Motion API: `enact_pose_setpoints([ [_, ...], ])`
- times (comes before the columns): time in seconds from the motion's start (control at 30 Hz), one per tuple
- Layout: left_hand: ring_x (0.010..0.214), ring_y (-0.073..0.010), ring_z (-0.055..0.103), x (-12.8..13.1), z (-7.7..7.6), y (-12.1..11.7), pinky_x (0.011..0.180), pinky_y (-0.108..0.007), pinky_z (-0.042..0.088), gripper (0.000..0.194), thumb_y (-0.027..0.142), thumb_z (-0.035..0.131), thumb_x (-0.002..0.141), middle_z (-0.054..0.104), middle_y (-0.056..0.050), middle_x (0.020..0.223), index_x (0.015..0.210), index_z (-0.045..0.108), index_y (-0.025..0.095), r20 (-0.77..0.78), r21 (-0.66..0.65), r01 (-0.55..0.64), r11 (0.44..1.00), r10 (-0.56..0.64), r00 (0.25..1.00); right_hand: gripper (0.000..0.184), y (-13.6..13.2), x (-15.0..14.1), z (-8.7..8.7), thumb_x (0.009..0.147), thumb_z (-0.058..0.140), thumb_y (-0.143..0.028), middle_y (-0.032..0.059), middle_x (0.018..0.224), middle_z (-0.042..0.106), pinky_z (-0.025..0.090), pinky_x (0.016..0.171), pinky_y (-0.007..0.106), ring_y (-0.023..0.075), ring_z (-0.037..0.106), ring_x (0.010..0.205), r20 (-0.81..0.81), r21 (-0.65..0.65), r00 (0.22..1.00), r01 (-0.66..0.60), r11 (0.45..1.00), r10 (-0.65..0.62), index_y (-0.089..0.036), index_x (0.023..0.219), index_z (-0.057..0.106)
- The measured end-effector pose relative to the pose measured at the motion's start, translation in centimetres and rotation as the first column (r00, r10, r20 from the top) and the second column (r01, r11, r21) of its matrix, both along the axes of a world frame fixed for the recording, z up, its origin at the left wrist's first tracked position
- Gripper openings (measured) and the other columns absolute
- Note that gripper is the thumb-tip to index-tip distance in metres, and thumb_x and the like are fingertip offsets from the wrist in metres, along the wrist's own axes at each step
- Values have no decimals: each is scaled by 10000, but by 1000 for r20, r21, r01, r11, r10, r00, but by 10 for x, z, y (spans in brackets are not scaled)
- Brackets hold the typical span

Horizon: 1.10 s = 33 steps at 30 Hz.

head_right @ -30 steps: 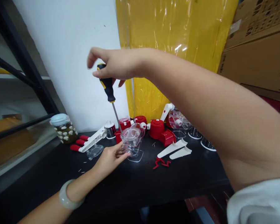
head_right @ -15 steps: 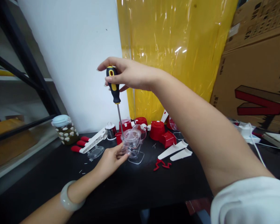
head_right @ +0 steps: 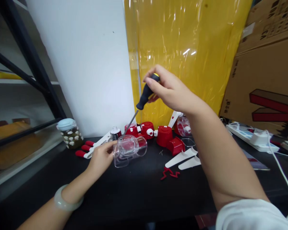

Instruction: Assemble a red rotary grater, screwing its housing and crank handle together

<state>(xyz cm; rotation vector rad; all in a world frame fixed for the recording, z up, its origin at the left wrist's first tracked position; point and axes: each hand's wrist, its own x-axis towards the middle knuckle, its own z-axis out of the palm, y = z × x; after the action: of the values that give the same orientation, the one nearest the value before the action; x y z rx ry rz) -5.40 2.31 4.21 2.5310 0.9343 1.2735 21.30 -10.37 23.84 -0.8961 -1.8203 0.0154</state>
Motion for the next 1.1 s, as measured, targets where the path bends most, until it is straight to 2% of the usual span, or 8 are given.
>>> enact_pose_setpoints([
  [0.13,868,-222,727,-11,12,13,781,-316,552,270,183,556,856,778,-56,978,1047,748,190,-102,182,-94,979,114,988,300,-8,45,-35,867,641,-447,31,910,671,553,626,247,115,668,686,4,-136,997,77,988,-77,-196,1030,629],
  [0.2,879,-226,730,-14,16,15,778,-314,550,253,218,568,865,779,-50,984,1035,755,200,-116,275,-149,950,187,975,319,-6,67,-59,815,688,-478,14,737,671,507,513,241,112,626,547,31,-327,989,148,933,-146,-181,926,649],
  [0.3,829,-210,732,-18,21,12,710,-286,536,234,287,578,888,784,-37,939,1009,763,211,-95,409,-225,884,286,954,381,1,87,-99,875,561,-566,-44,456,523,344,350,224,99,473,349,-97,-556,975,116,823,-202,-189,831,589],
  [0.53,769,-191,700,-35,39,11,559,-265,417,239,303,555,918,771,-29,903,1015,766,247,-102,594,-356,722,507,856,350,27,76,-173,862,516,-570,-119,558,407,388,404,253,83,351,363,-384,-540,919,-151,828,-83,-266,977,387],
  [0.67,804,-194,681,-48,44,20,574,-268,394,249,308,541,925,762,-34,953,1050,753,270,-109,599,-373,708,534,839,387,31,65,-190,840,565,-582,-103,547,484,407,436,257,90,411,390,-410,-563,912,-241,791,-14,-250,927,387],
  [0.83,832,-205,675,-50,41,24,585,-281,392,264,298,530,930,757,-42,979,1080,744,263,-153,582,-353,732,525,837,409,37,58,-204,930,401,-611,-51,444,506,340,402,236,100,443,361,-414,-559,906,-174,811,-90,-221,807,406],
  [1.0,851,-208,675,-47,39,21,607,-285,400,277,290,516,944,758,-37,993,1111,734,258,-171,586,-339,736,521,836,385,42,56,-215,912,410,-617,-116,534,462,408,459,248,106,445,408,-500,-488,861,-199,850,-86,-262,1037,330],
  [1.1,846,-205,676,-47,39,21,619,-282,407,278,297,511,950,758,-40,986,1113,733,253,-162,609,-341,716,533,831,481,37,58,-211,820,598,-571,-116,597,498,442,509,271,112,490,461,-504,-489,864,-265,831,-21,-277,1056,300],
])
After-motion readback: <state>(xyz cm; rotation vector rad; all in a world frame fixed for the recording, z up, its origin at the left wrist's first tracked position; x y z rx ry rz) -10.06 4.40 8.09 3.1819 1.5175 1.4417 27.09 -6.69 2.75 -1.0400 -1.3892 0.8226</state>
